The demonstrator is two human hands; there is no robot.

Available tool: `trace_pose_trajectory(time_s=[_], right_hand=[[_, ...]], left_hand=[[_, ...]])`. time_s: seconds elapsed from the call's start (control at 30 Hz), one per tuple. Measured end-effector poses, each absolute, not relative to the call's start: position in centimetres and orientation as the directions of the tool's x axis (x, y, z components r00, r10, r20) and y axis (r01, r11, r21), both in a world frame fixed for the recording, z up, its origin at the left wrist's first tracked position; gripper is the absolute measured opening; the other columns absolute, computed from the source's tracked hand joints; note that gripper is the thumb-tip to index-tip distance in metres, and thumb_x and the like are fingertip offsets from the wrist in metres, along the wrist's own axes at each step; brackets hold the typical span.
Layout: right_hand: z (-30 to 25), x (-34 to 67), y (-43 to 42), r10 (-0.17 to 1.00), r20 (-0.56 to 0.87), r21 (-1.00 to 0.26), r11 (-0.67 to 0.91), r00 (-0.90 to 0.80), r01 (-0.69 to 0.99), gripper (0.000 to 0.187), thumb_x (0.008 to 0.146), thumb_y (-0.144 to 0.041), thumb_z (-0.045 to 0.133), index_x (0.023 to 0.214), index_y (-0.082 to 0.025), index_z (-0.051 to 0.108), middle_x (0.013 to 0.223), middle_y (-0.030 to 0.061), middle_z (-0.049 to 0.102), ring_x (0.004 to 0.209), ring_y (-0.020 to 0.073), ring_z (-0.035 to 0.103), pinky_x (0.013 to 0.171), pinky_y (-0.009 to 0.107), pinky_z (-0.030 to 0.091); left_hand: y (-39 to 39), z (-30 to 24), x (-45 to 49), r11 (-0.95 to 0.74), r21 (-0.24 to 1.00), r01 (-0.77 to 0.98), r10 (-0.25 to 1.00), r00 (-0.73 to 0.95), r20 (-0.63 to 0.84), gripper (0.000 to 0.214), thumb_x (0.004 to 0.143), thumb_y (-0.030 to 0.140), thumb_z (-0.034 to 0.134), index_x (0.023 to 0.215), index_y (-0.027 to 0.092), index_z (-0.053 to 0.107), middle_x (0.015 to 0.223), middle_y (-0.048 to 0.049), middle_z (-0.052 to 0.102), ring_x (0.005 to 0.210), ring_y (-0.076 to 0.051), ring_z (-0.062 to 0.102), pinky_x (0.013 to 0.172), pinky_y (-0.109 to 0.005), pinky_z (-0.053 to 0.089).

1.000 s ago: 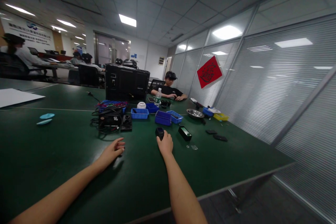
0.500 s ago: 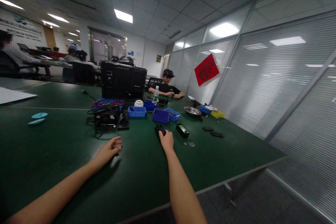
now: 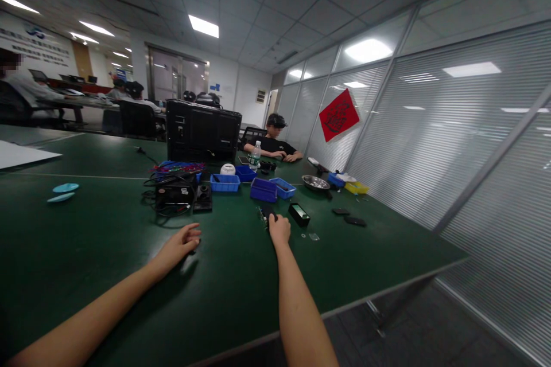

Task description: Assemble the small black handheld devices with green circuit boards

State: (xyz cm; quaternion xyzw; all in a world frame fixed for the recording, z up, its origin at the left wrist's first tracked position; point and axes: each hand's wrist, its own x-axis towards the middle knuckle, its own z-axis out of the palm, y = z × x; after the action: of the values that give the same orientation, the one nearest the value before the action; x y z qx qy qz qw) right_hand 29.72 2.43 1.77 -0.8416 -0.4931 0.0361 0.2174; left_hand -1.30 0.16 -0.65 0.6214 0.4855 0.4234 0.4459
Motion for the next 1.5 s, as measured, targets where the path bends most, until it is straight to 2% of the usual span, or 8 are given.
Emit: trace_pose_trajectory(time_s=[0.23,0.37,0.63,0.83,1.0,1.13,1.3,1.5], right_hand=[[1.8,29.5,2.2,0.836,0.201,-0.458,-0.381,0.511,0.803,0.057,0.083,-0.05,0.027,0.118,-0.012,0.049,0.111,0.0163,0.053,0.101,0.0256,0.051,0.08,0.033,0.038],[1.8,28.9,1.9,0.832,0.258,-0.427,-0.359,0.492,0.83,0.068,0.074,-0.059,0.04,0.123,-0.011,0.044,0.115,0.0183,0.049,0.106,0.0298,0.046,0.083,0.038,0.036],[1.4,28.8,2.2,0.85,0.261,-0.424,-0.325,0.458,0.845,0.052,0.075,-0.039,0.047,0.119,-0.013,0.048,0.111,0.0131,0.051,0.101,0.0233,0.049,0.08,0.03,0.038],[2.1,28.2,1.5,0.844,0.405,-0.23,-0.278,0.351,0.933,0.039,0.073,-0.029,0.052,0.11,-0.016,0.053,0.108,0.0113,0.049,0.102,0.0238,0.043,0.083,0.032,0.035],[2.8,26.0,0.5,0.879,0.46,-0.052,-0.114,0.125,0.992,0.044,0.074,-0.021,0.052,0.117,-0.017,0.045,0.111,0.0121,0.045,0.104,0.0247,0.038,0.087,0.037,0.029],[2.9,24.5,0.1,0.899,0.438,-0.017,0.006,0.002,1.0,0.053,0.073,-0.033,0.056,0.122,-0.019,0.04,0.111,0.0123,0.044,0.104,0.0259,0.036,0.089,0.039,0.027],[2.9,24.5,0.0,0.873,0.47,-0.108,-0.091,0.132,0.99,0.055,0.078,-0.045,0.045,0.124,-0.015,0.038,0.113,0.0153,0.043,0.102,0.0271,0.038,0.085,0.039,0.031],[2.2,24.8,0.4,0.915,0.346,-0.157,-0.163,0.209,0.974,0.06,0.077,-0.044,0.047,0.127,-0.013,0.035,0.109,0.0147,0.049,0.098,0.0262,0.044,0.078,0.034,0.037]], left_hand=[[0.2,-0.7,-1.3,-0.135,0.968,0.213,0.981,0.165,0.1,0.058,0.061,0.031,0.056,0.115,0.012,0.045,0.104,-0.0117,0.059,0.082,-0.017,0.06,0.072,-0.029,0.048],[0.2,-0.8,-1.3,-0.133,0.97,0.202,0.982,0.158,0.102,0.057,0.06,0.031,0.056,0.114,0.013,0.046,0.102,-0.0115,0.06,0.081,-0.017,0.06,0.072,-0.03,0.048],[0.0,-0.7,-1.2,-0.129,0.969,0.208,0.981,0.171,0.094,0.059,0.061,0.034,0.055,0.116,0.013,0.045,0.104,-0.0121,0.059,0.081,-0.017,0.061,0.071,-0.03,0.048],[-0.1,-0.6,-1.2,-0.129,0.967,0.217,0.982,0.163,0.095,0.059,0.061,0.034,0.056,0.115,0.012,0.046,0.104,-0.0123,0.06,0.082,-0.018,0.061,0.072,-0.03,0.048],[-0.2,-0.6,-1.2,-0.135,0.964,0.23,0.98,0.177,0.095,0.06,0.062,0.033,0.055,0.117,0.012,0.045,0.106,-0.0126,0.059,0.084,-0.018,0.06,0.074,-0.03,0.048],[0.1,-0.9,-1.3,-0.146,0.965,0.219,0.979,0.173,0.109,0.058,0.062,0.033,0.056,0.115,0.012,0.046,0.104,-0.0117,0.06,0.087,-0.018,0.06,0.077,-0.03,0.047],[0.3,-1.2,-1.4,-0.151,0.963,0.222,0.979,0.17,0.114,0.057,0.061,0.032,0.056,0.114,0.013,0.047,0.102,-0.0112,0.061,0.085,-0.019,0.061,0.075,-0.031,0.047],[0.1,-0.7,-1.3,-0.156,0.965,0.211,0.977,0.176,0.12,0.056,0.061,0.032,0.057,0.113,0.012,0.048,0.1,-0.0113,0.061,0.084,-0.018,0.06,0.078,-0.032,0.047]])
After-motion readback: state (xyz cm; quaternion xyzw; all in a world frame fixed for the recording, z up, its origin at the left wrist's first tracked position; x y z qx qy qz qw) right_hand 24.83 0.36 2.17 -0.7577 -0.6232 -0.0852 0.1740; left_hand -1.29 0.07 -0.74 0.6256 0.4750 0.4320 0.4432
